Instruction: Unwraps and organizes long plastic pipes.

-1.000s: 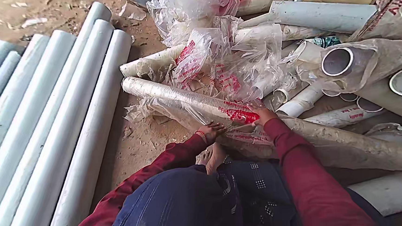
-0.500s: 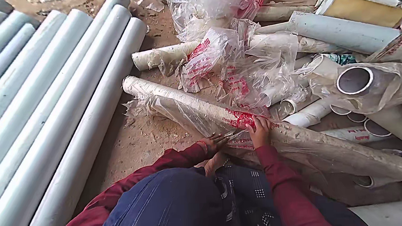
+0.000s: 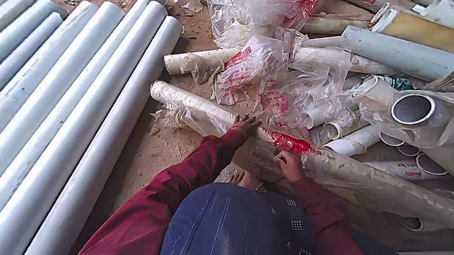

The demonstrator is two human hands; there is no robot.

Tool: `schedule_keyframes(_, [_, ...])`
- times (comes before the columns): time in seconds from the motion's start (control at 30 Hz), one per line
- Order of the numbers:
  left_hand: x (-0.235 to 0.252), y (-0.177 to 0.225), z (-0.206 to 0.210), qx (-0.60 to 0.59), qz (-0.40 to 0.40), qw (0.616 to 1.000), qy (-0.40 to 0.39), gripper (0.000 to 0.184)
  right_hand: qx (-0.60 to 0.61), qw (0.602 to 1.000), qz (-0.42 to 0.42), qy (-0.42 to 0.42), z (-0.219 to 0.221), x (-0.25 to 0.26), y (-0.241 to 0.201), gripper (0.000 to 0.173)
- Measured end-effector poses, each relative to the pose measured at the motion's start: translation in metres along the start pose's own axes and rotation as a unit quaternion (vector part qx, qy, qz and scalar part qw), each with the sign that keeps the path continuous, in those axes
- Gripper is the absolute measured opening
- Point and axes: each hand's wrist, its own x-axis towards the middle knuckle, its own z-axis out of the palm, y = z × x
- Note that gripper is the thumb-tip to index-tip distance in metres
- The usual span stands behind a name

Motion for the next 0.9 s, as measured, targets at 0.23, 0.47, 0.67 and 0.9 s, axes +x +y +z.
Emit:
schedule_keyframes(0.23, [0.003,-0.013,0.008,-0.009,0.042,0.997,0.067,0.06,-0.009,0.988,-0.015,0.153,0.022,-0.015,0.001,0.014])
schedule_keyframes(0.47, [-0.012,-0.006,0.005,0.013,0.008,1.0,0.009,0.074,-0.11,0.991,0.023,0.069,-0.009,0.047,-0.008,0.018])
schedule_keyframes(0.67, [-0.01,-0.008,0.008,-0.007,0.009,0.999,0.03,0.071,-0.19,0.981,0.035,-0.009,-0.005,0.04,-0.015,0.02])
schedule_keyframes(0.9, [-0.012,-0.004,0.003,-0.008,0.005,1.0,0.02,0.072,-0.151,0.988,0.017,0.015,0.0,-0.019,0.004,0.013])
